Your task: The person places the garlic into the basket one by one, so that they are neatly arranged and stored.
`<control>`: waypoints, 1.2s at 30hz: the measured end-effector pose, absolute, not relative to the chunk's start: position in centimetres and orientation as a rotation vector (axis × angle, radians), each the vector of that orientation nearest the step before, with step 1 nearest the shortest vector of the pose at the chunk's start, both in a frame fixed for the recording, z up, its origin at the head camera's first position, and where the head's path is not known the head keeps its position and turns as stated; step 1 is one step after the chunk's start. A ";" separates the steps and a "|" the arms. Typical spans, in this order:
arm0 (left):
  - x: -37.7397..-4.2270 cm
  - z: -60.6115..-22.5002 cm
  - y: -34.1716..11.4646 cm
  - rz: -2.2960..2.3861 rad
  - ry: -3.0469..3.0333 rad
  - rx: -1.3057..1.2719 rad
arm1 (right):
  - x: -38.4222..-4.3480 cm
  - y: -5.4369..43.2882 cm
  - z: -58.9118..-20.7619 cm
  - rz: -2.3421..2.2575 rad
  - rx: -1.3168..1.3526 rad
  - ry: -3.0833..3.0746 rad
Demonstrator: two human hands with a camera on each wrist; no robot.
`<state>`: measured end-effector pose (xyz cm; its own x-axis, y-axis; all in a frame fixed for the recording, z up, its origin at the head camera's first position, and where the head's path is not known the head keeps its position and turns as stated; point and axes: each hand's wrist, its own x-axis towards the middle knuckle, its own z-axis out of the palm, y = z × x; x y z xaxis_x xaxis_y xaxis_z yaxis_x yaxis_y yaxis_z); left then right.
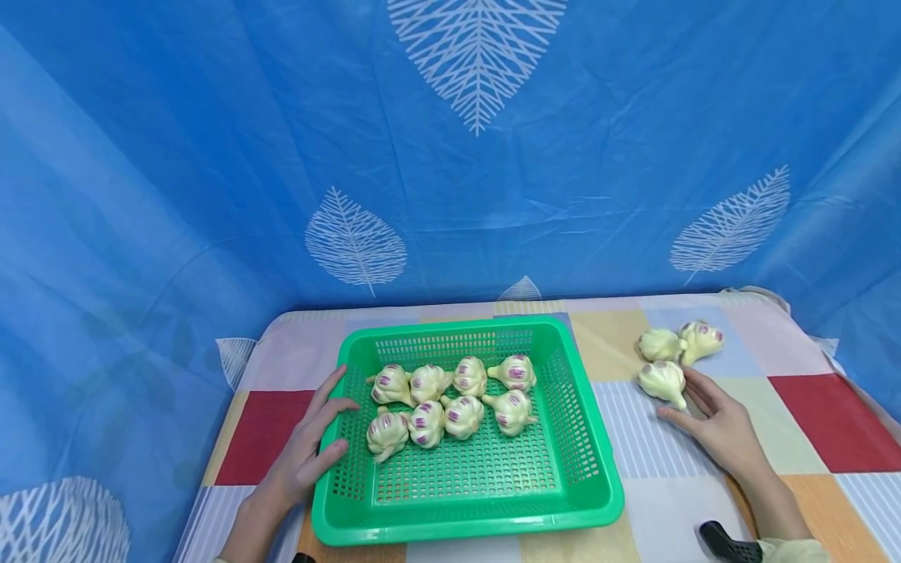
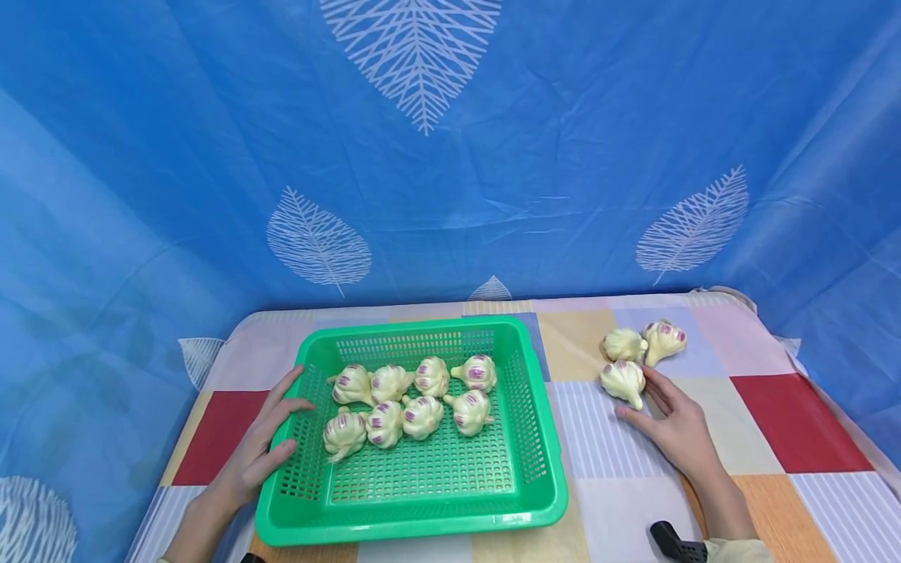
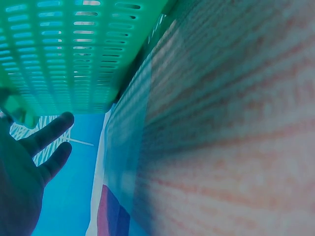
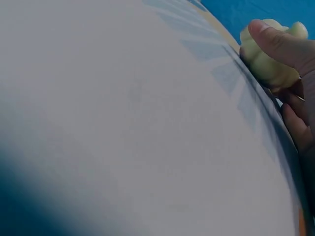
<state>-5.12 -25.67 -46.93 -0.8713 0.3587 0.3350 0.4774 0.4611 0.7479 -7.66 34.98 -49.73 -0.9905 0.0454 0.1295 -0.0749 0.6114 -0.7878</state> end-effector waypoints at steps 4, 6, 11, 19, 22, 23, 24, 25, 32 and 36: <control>-5.1 -46.9 -25.6 -1.389 -2.564 -0.744 | -8.3 34.8 -49.8 1.306 -0.006 -2.699; -5.0 -46.9 -25.6 -1.386 -2.561 -0.743 | -8.5 34.8 -49.9 1.303 -0.010 -2.691; -5.0 -47.0 -25.6 -1.373 -2.557 -0.742 | -8.7 34.8 -50.0 1.332 0.018 -2.636; -4.9 -47.2 -25.7 -1.372 -2.570 -0.727 | -8.7 34.9 -49.8 1.334 -0.037 -2.626; -4.8 -47.2 -25.7 -1.367 -2.576 -0.721 | -8.5 34.9 -49.5 1.343 -0.064 -2.635; -4.8 -47.2 -25.7 -1.366 -2.576 -0.721 | -8.5 34.8 -49.4 1.346 -0.071 -2.635; -4.9 -47.3 -25.7 -1.364 -2.574 -0.722 | -8.4 34.8 -49.2 1.345 -0.080 -2.637; -4.9 -47.3 -25.7 -1.364 -2.571 -0.724 | -8.4 34.7 -49.0 1.350 -0.088 -2.635; -5.0 -47.1 -25.6 -1.365 -2.559 -0.746 | -8.2 34.2 -47.1 1.460 -0.038 -2.561; -5.1 -47.0 -25.6 -1.383 -2.566 -0.740 | -8.0 33.9 -45.5 1.479 0.064 -2.556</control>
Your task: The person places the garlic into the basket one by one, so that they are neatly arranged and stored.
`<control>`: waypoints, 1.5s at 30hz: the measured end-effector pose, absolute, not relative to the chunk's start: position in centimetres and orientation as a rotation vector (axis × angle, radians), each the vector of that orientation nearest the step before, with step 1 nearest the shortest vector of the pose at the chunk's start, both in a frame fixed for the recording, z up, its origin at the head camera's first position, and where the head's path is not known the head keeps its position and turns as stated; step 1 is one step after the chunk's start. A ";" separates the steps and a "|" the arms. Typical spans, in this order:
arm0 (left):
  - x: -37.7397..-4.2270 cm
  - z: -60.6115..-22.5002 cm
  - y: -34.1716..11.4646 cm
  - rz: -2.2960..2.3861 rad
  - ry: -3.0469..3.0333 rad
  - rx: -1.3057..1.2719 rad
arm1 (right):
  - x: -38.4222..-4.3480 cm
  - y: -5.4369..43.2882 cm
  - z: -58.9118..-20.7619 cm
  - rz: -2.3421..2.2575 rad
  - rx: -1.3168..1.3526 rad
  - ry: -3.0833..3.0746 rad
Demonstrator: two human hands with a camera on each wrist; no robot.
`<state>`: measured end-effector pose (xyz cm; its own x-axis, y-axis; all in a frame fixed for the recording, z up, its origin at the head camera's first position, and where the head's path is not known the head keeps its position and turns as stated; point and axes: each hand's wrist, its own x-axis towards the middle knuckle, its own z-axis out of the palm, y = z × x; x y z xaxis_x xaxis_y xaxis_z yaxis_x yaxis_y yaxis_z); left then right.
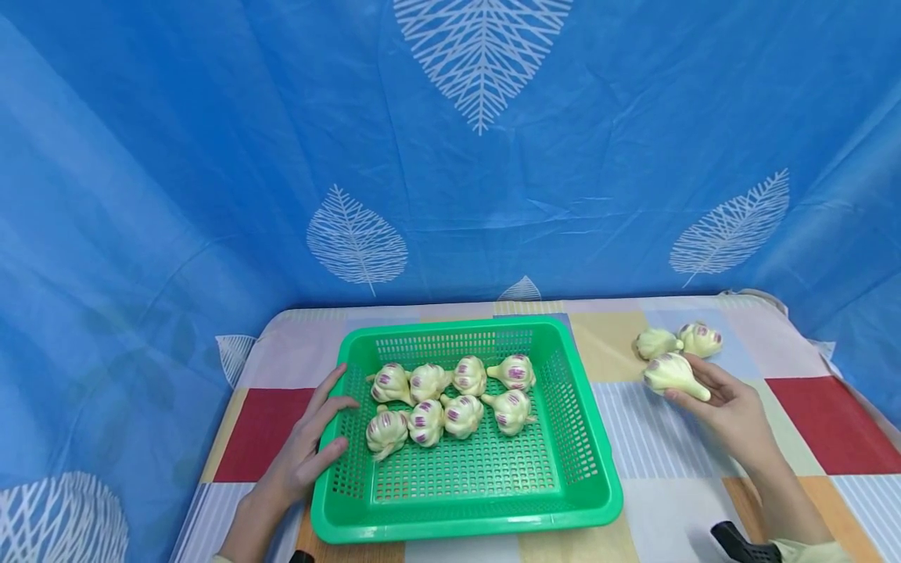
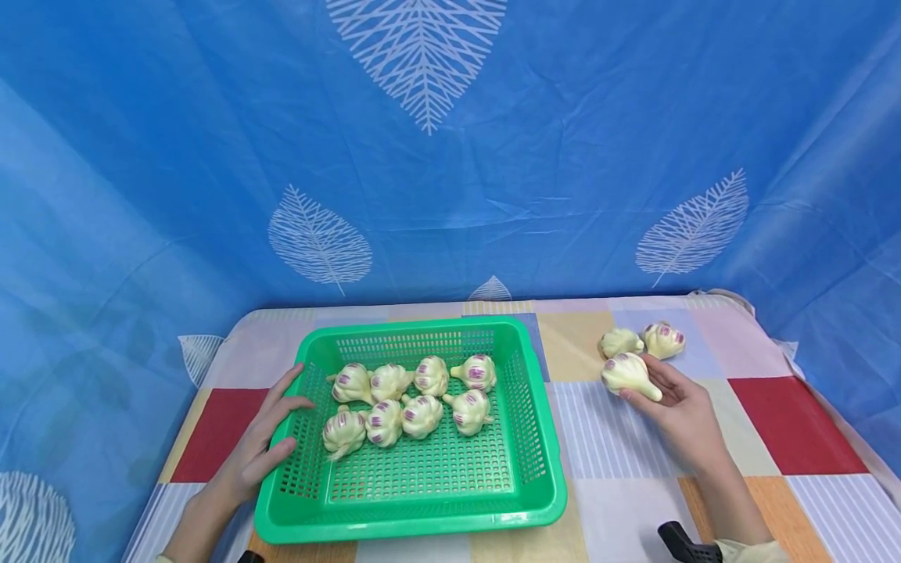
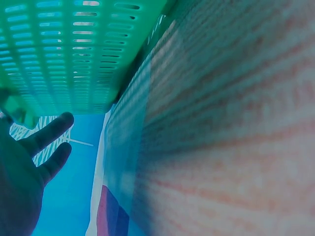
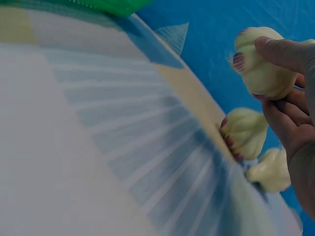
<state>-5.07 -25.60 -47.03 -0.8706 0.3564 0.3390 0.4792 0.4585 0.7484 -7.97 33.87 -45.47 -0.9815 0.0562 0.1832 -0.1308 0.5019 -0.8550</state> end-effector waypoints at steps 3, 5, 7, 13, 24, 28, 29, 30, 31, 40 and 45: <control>-5.1 -47.0 -25.6 -1.387 -2.569 -0.737 | -8.0 33.5 -44.3 1.476 0.146 -2.566; -5.2 -47.0 -25.6 -1.389 -2.567 -0.735 | -8.1 33.1 -43.5 1.466 0.200 -2.580; -5.2 -47.1 -25.6 -1.388 -2.569 -0.733 | -8.1 32.8 -42.8 1.456 0.235 -2.601; -5.2 -47.0 -25.6 -1.376 -2.573 -0.730 | -8.2 31.1 -40.3 1.494 0.313 -2.681; -5.1 -46.7 -25.5 -1.383 -2.568 -0.733 | -8.7 25.6 -35.9 1.591 0.586 -2.790; -5.1 -46.7 -25.5 -1.370 -2.569 -0.731 | -9.1 23.3 -35.3 1.633 0.734 -2.784; -5.1 -46.7 -25.5 -1.369 -2.567 -0.732 | -9.1 22.7 -35.2 1.645 0.764 -2.791; -5.1 -46.7 -25.5 -1.370 -2.567 -0.732 | -9.2 22.2 -35.2 1.653 0.800 -2.799; -5.0 -46.7 -25.5 -1.371 -2.567 -0.732 | -9.3 21.6 -35.1 1.654 0.836 -2.804; -5.0 -46.4 -25.5 -1.371 -2.574 -0.725 | -10.4 15.1 -34.6 1.566 1.246 -2.897; -5.0 -46.5 -25.5 -1.370 -2.577 -0.720 | -10.8 11.7 -34.8 1.527 1.425 -2.959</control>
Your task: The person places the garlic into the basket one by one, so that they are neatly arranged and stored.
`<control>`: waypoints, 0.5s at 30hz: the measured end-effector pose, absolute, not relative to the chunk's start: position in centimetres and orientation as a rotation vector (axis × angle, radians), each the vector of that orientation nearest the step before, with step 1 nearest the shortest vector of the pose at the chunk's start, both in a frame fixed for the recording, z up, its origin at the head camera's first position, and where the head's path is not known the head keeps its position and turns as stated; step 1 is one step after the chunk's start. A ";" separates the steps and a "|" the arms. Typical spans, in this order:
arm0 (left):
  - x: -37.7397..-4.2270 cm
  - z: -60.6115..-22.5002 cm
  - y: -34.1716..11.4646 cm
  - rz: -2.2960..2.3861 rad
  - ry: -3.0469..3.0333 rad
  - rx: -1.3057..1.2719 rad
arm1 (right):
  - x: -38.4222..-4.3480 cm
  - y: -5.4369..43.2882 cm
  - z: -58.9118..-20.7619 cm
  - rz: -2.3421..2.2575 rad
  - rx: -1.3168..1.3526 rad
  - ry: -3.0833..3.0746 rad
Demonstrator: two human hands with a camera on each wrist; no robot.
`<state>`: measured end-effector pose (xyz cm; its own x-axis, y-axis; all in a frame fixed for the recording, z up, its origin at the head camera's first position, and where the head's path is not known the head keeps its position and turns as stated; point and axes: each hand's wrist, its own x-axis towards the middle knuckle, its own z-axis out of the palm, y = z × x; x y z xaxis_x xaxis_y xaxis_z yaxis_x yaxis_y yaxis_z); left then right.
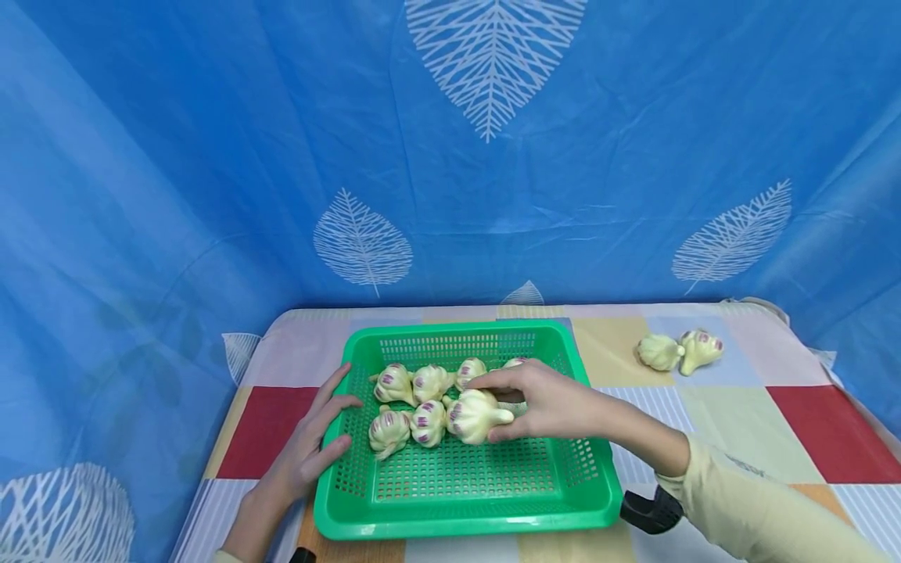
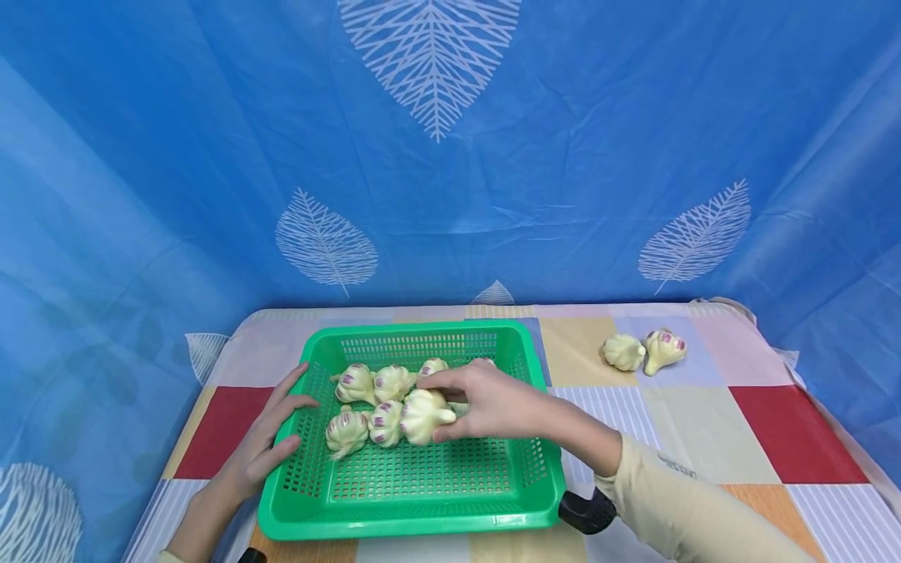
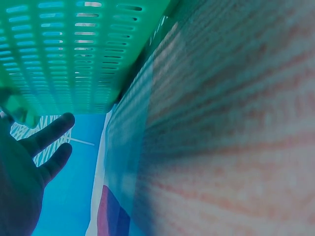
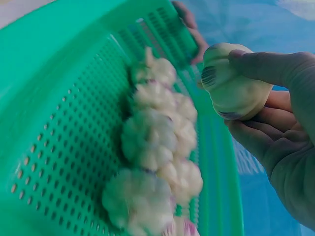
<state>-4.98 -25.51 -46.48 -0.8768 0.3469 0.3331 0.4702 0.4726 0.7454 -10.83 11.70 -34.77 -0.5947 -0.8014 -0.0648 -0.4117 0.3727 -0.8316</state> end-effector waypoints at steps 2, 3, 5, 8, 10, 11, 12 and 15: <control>-5.0 -46.6 -25.5 -1.366 -2.578 -0.724 | -11.0 10.6 -35.0 -1.100 -1.062 2.130; -5.0 -46.6 -25.5 -1.366 -2.576 -0.725 | -11.0 10.1 -35.1 -1.102 -1.065 2.099; -5.0 -46.7 -25.5 -1.369 -2.571 -0.732 | -11.1 9.1 -35.4 -1.120 -1.055 2.024; -5.1 -46.6 -25.5 -1.370 -2.563 -0.739 | -11.1 7.9 -35.8 -1.153 -1.028 1.911; -5.0 -46.6 -25.5 -1.363 -2.561 -0.743 | -11.2 7.1 -36.1 -1.154 -1.009 1.844; -5.0 -46.6 -25.5 -1.364 -2.562 -0.741 | -11.2 6.7 -36.3 -1.142 -1.012 1.820; -5.0 -46.5 -25.5 -1.362 -2.564 -0.739 | -11.2 6.4 -36.4 -1.114 -1.030 1.819; -4.9 -46.4 -25.4 -1.363 -2.570 -0.725 | -11.2 5.2 -36.8 -1.011 -1.132 1.817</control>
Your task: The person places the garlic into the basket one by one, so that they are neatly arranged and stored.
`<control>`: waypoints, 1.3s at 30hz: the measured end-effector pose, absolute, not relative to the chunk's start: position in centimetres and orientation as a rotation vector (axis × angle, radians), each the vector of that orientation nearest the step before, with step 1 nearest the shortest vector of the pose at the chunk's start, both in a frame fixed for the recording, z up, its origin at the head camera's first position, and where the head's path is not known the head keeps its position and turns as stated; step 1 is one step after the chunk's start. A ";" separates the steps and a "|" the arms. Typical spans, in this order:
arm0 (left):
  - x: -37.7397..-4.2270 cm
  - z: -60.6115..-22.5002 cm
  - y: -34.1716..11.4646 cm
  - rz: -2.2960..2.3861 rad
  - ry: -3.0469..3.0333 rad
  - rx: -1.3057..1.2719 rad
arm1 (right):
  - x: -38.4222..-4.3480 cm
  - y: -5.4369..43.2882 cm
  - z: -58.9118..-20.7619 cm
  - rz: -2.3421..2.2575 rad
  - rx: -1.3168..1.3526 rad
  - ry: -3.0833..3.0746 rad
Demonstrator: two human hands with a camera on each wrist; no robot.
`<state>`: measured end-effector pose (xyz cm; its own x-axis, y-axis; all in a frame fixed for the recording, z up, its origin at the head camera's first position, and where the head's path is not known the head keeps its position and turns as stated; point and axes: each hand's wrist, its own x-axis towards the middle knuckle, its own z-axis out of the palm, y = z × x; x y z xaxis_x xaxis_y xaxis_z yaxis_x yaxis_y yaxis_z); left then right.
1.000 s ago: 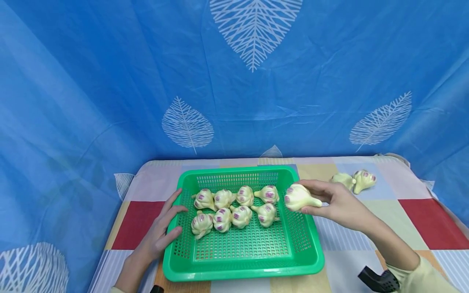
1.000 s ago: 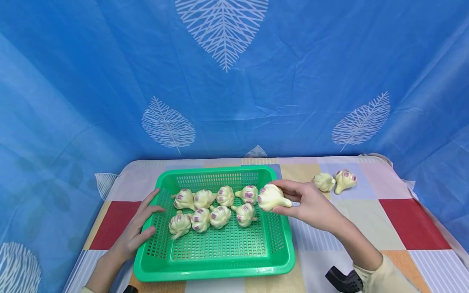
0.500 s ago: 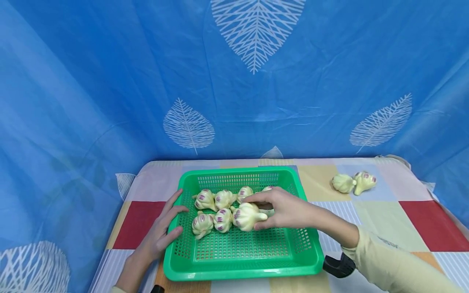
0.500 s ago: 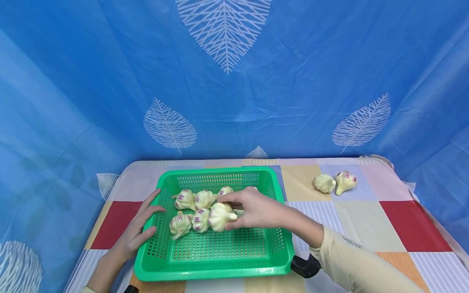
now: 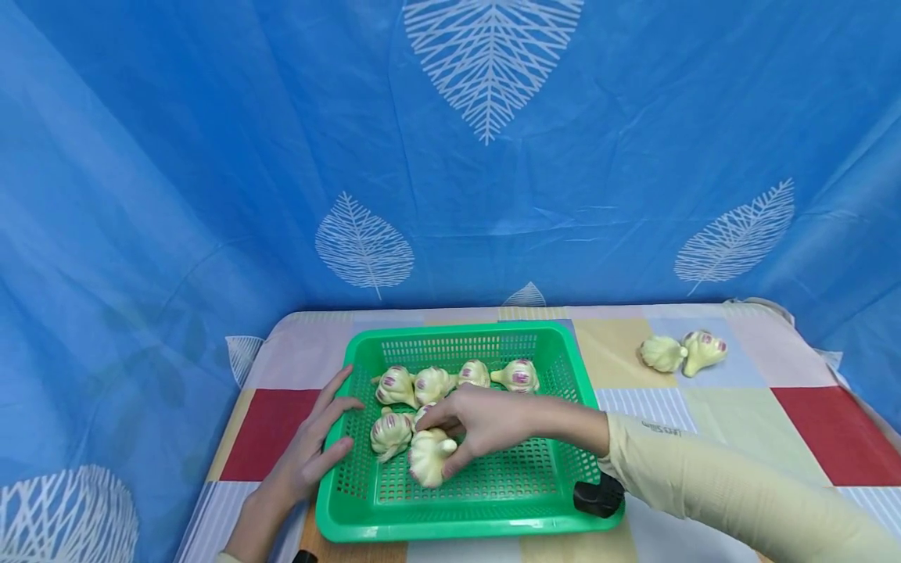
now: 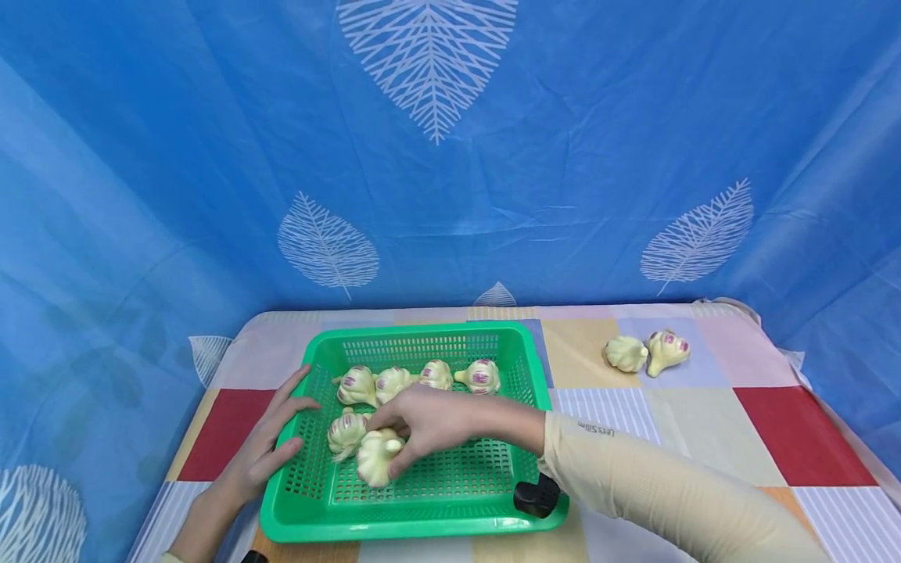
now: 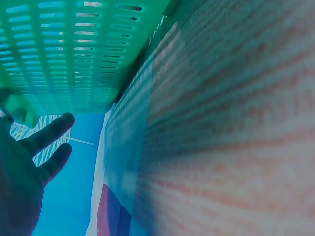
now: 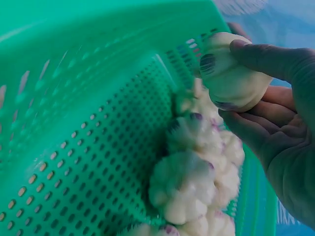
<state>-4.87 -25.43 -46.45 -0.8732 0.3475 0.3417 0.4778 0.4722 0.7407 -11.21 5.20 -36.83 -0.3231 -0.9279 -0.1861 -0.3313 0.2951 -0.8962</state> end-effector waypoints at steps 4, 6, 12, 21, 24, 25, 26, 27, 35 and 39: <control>-4.7 -46.5 -25.5 -1.365 -2.580 -0.703 | -11.1 3.6 -37.7 -0.878 -1.267 1.831; -4.6 -46.7 -25.5 -1.363 -2.584 -0.695 | -11.0 2.9 -38.3 -0.832 -1.316 1.832; -4.5 -46.8 -25.6 -1.358 -2.587 -0.688 | -10.6 1.0 -39.9 -0.751 -1.433 1.854; -4.6 -46.7 -25.6 -1.372 -2.580 -0.713 | -10.2 -0.9 -40.6 -0.524 -1.663 1.948; -4.8 -46.6 -25.5 -1.368 -2.582 -0.719 | -10.1 -1.3 -40.9 -0.435 -1.761 1.924; -4.8 -46.6 -25.5 -1.366 -2.584 -0.719 | -10.1 -1.4 -41.1 -0.410 -1.792 1.914; -4.8 -46.6 -25.5 -1.364 -2.587 -0.720 | -10.1 -1.5 -41.2 -0.382 -1.822 1.912; -4.8 -46.5 -25.5 -1.362 -2.589 -0.722 | -10.1 -1.6 -41.4 -0.354 -1.846 1.915; -5.0 -46.5 -25.7 -1.329 -2.581 -0.719 | -9.7 -2.2 -41.3 0.015 -2.073 1.936; -5.0 -46.5 -25.7 -1.337 -2.589 -0.717 | -9.5 -2.1 -40.6 0.064 -2.063 1.927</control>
<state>-4.98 -25.67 -46.54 -0.8765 0.3476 0.3331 0.4728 0.4914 0.7314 -9.54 -2.07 -40.61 0.0908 -0.9651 -0.2458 -0.9793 -0.0417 -0.1979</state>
